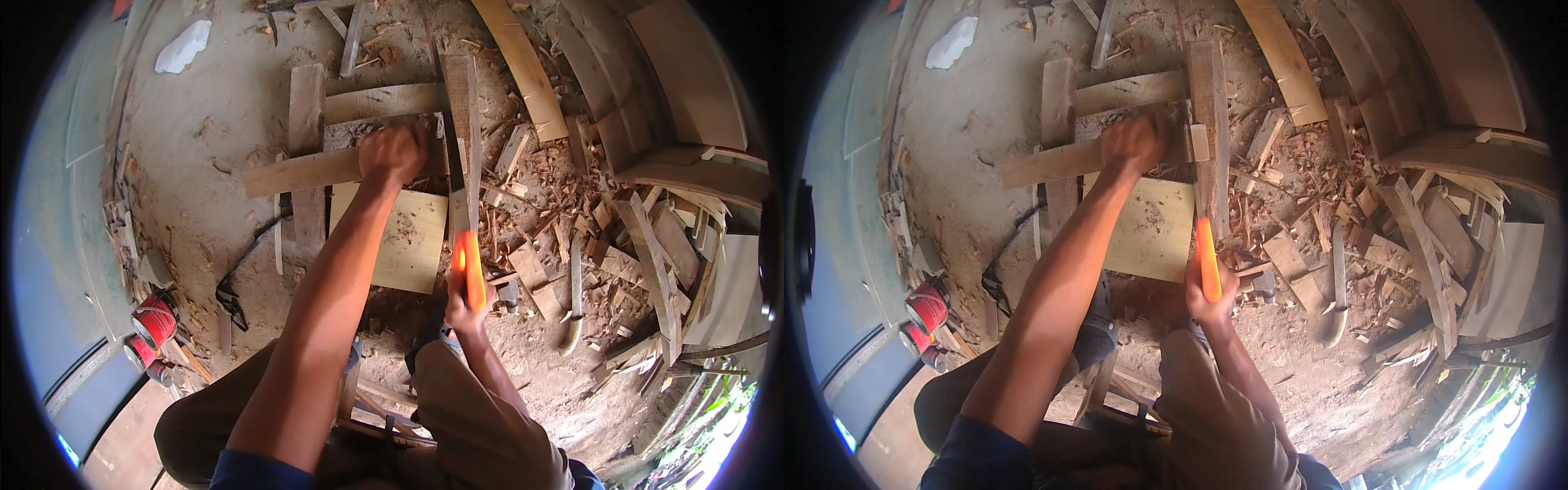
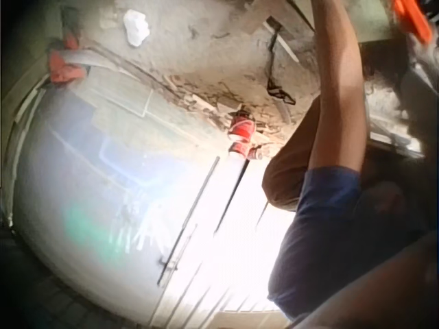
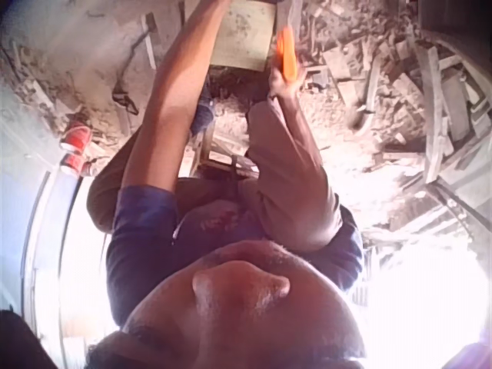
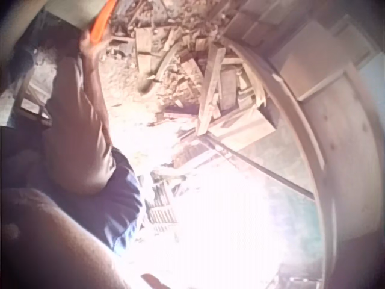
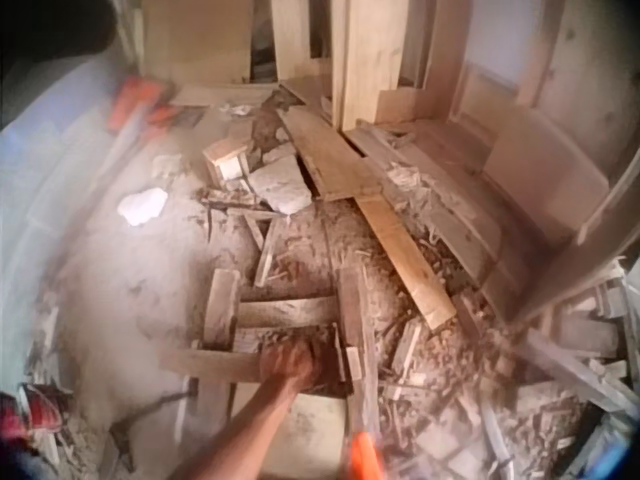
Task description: The person carves a piece of wood using a knife while sitting on the floor. They repeatedly scrape and shape the wood, then switch to a saw to cut a smaller piece of wood.
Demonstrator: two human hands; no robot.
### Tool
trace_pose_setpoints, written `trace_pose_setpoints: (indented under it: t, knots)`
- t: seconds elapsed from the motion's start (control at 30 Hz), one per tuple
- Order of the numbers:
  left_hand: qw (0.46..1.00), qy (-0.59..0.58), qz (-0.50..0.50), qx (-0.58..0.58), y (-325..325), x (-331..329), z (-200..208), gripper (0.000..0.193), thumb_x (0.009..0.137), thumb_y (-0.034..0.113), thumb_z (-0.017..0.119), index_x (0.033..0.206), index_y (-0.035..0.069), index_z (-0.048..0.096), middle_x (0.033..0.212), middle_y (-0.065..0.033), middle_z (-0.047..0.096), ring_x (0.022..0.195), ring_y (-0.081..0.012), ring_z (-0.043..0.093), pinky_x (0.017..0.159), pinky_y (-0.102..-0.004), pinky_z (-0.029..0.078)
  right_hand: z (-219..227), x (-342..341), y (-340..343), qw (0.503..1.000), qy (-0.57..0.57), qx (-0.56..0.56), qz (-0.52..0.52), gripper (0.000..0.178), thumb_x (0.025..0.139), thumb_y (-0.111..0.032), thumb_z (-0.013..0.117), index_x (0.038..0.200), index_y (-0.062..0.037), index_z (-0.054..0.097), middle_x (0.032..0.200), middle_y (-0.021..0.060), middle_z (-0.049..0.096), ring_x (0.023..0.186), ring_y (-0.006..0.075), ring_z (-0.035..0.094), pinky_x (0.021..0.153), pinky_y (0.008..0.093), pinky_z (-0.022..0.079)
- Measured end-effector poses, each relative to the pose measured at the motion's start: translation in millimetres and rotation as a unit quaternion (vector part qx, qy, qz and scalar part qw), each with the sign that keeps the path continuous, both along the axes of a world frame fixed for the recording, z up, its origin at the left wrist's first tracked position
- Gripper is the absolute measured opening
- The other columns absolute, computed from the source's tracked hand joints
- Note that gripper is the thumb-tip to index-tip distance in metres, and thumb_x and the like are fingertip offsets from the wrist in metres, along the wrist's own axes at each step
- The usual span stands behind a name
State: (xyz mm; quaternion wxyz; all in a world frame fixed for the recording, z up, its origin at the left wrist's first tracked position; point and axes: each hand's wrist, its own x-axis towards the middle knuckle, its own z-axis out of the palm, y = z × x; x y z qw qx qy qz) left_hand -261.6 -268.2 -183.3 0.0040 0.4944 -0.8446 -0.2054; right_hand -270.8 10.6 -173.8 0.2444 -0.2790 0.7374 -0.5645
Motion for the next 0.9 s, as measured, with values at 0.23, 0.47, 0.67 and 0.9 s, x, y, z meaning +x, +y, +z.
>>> trace_pose_setpoints:
  t: [0.23, 0.47, 0.67, 0.9]
  knots:
    - [0.999, -0.009, -0.001, 0.035, 0.2, -0.8, -4.7, 0.054, 0.101, 0.042, 0.04, 0.087, 0.003, 0.076, 0.095, -0.0259, 0.072, 0.094, -0.0395, 0.071, 0.089, -0.0504, 0.054, -6.3, 1.1, 25.7, 0.967, 0.238, 0.051, 0.079, 0.019, 0.093, -0.008, 0.061, 0.105, 0.0033, 0.069, 0.063, 0.0045, 0.06, 0.049, 0.0128, 0.055, 0.047, 0.0304, 0.043]
    - [0.999, -0.037, -0.006, 0.034, 0.7, -6.7, -5.5, 0.056, 0.101, 0.041, 0.038, 0.085, 0.003, 0.076, 0.093, -0.0247, 0.073, 0.092, -0.039, 0.073, 0.09, -0.0476, 0.056, -21.0, -20.3, -24.0, 0.998, 0.026, 0.017, 0.045, 0.005, 0.078, -0.007, 0.066, 0.075, -0.0063, 0.063, 0.062, 0.0049, 0.058, 0.05, 0.0198, 0.058, 0.05, 0.032, 0.045]
    - [0.999, -0.026, -0.008, 0.018, -2.1, 0.7, 0.2, 0.051, 0.1, 0.04, 0.04, 0.085, 0.006, 0.076, 0.096, -0.0239, 0.073, 0.095, -0.0354, 0.073, 0.084, -0.0459, 0.058, -28.8, 14.5, 53.9, 0.982, 0.148, 0.104, 0.052, 0.007, 0.083, -0.008, 0.065, 0.087, -0.003, 0.069, 0.078, 0.011, 0.069, 0.071, 0.0217, 0.071, 0.067, 0.0374, 0.055]
    - [1.0, -0.006, -0.009, -0.013, -2.9, -2.6, -16.1, 0.052, 0.1, 0.039, 0.038, 0.086, 0.006, 0.076, 0.092, -0.0231, 0.074, 0.089, -0.037, 0.074, 0.082, -0.0492, 0.058, -20.4, -26.6, -34.2, 0.996, 0.044, 0.072, 0.038, 0.007, 0.078, -0.011, 0.067, 0.08, -0.0057, 0.063, 0.07, 0.0124, 0.062, 0.054, 0.0287, 0.061, 0.052, 0.0359, 0.046]
